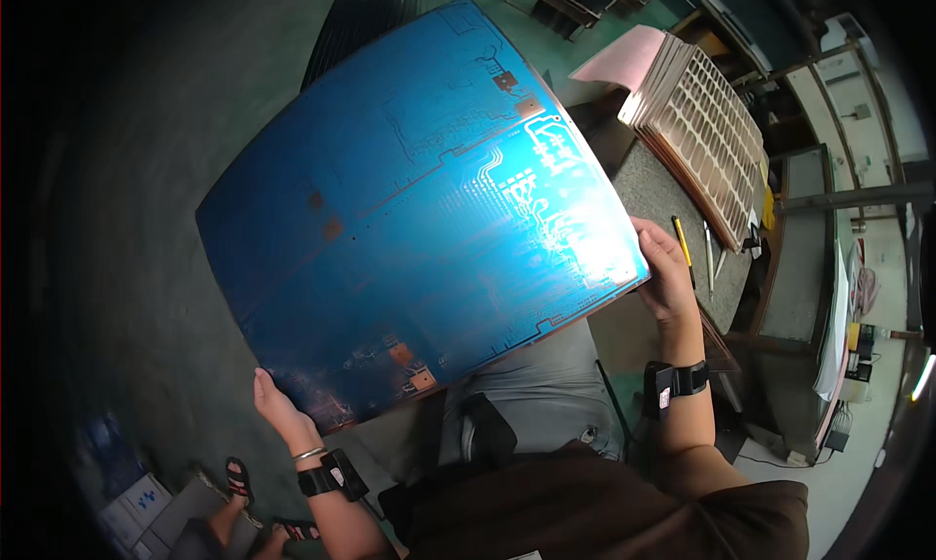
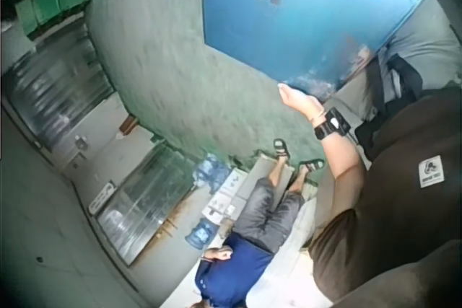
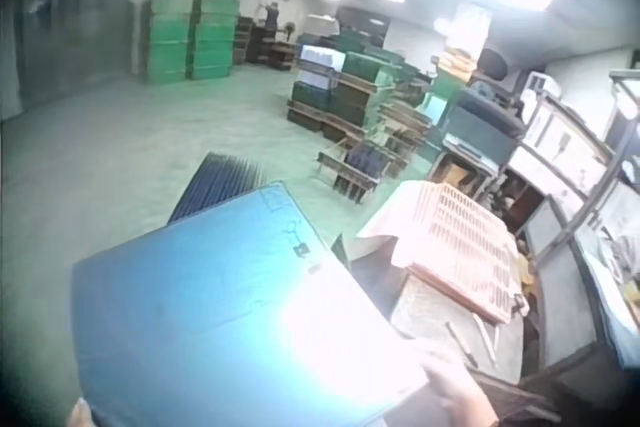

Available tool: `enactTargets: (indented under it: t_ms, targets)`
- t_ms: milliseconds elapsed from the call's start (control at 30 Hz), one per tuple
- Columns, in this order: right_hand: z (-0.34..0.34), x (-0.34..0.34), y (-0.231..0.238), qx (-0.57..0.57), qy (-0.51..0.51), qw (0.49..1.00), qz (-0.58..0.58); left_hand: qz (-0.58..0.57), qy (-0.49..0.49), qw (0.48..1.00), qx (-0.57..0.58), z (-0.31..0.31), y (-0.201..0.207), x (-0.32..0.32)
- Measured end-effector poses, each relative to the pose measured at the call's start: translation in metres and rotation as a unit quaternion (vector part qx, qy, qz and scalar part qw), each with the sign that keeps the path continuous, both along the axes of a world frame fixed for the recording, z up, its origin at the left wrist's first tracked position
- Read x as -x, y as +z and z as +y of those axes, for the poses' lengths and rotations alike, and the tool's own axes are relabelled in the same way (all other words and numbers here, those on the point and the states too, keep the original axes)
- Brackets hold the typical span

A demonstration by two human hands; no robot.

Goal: Inspecting and organizing large blue circuit board panels in a fabrication facility.

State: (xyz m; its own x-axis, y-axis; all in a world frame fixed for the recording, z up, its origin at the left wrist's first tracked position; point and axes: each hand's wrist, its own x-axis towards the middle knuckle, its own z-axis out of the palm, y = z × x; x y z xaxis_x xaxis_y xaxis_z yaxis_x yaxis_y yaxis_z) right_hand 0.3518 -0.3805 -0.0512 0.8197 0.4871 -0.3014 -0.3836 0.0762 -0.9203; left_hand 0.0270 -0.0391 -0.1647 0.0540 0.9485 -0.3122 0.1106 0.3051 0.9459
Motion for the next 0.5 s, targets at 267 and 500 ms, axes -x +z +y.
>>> enactTargets:
  t_ms: [267, 500]
  targets:
    - [-0.003, 0.007, 0.004, -0.017, -0.005, 1.000, -0.013, 0.024, -0.001, 0.999, -0.025, 0.005, 0.007, 0.011]
    - [-0.007, 0.007, 0.005, -0.025, 0.024, 0.998, -0.046, 0.020, 0.008, 0.997, -0.068, 0.010, 0.029, 0.018]
